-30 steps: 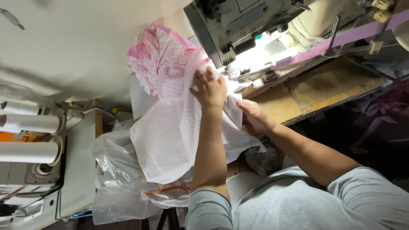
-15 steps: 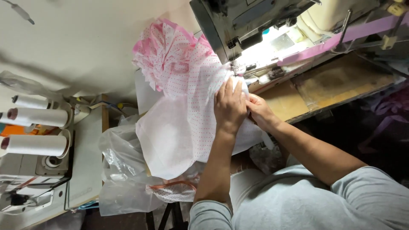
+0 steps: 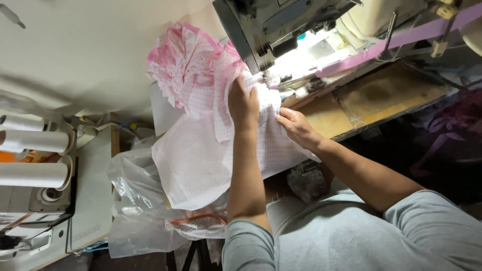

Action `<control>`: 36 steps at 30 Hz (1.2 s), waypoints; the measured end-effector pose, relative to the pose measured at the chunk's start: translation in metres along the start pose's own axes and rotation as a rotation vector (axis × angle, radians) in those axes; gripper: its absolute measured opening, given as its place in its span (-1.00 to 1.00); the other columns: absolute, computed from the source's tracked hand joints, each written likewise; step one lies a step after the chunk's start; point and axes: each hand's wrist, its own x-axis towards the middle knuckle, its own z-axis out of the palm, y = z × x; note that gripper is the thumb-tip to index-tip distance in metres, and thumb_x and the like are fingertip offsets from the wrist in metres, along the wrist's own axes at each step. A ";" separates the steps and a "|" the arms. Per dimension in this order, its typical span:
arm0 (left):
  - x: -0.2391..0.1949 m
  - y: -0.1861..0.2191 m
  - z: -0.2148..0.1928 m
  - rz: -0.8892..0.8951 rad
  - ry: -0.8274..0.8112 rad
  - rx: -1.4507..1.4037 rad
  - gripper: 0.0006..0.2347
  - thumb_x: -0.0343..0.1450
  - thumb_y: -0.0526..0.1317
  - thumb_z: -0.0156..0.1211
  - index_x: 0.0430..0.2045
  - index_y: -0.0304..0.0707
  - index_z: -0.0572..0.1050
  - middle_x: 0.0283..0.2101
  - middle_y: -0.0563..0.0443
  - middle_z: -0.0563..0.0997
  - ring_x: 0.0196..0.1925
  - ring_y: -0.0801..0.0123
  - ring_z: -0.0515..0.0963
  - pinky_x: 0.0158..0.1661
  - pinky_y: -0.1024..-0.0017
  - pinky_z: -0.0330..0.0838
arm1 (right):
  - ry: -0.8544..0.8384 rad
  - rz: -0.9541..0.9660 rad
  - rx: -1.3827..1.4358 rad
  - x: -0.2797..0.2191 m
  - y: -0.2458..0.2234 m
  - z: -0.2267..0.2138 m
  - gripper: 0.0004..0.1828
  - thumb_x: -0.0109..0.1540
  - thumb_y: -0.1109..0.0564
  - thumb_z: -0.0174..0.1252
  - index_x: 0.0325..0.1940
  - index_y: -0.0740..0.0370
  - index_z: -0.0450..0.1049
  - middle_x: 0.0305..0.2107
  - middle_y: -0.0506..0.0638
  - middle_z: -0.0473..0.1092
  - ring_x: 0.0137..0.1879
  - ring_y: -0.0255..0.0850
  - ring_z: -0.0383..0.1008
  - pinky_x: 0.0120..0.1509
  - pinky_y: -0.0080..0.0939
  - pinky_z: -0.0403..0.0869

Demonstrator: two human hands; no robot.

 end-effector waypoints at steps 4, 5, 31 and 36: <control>-0.065 0.050 -0.040 0.185 0.361 -0.031 -0.93 0.33 -0.38 0.21 -0.43 -0.22 0.45 0.35 -0.52 0.23 0.36 -0.42 0.34 0.27 -0.21 0.26 | -0.017 -0.064 -0.317 0.015 0.003 -0.018 -0.94 0.22 0.26 0.22 -0.26 0.21 0.60 -0.46 -0.05 0.47 -0.24 -0.30 0.37 -0.07 -0.16 0.45; -0.101 0.033 -0.030 0.190 0.356 -0.022 -0.93 0.33 -0.38 0.21 -0.43 -0.22 0.45 0.35 -0.52 0.23 0.36 -0.42 0.34 0.27 -0.21 0.26 | -0.019 -0.064 -0.305 0.019 0.011 -0.021 -0.94 0.22 0.26 0.22 -0.26 0.21 0.60 -0.46 -0.05 0.47 -0.24 -0.30 0.37 -0.07 -0.16 0.45; -0.071 -0.030 -0.070 -0.033 -0.287 -0.323 -0.78 0.23 -0.46 -0.03 -0.43 -0.11 0.52 -0.35 -0.06 0.51 -0.24 0.06 0.55 -0.11 0.30 0.43 | -0.084 0.466 0.239 0.004 -0.021 -0.074 -0.92 0.21 0.23 0.20 -0.26 0.28 0.56 -0.45 0.12 0.57 -0.35 -0.05 0.64 -0.27 0.03 0.59; -0.008 -0.053 -0.032 0.244 0.023 0.175 -0.88 0.44 -0.28 0.08 -0.45 0.07 0.52 -0.20 -0.05 0.55 -0.18 0.06 0.60 -0.17 0.26 0.45 | 0.011 0.419 0.418 0.013 -0.005 -0.028 -0.91 0.22 0.25 0.22 -0.21 0.31 0.54 -0.43 0.14 0.53 -0.31 0.00 0.62 -0.20 0.07 0.60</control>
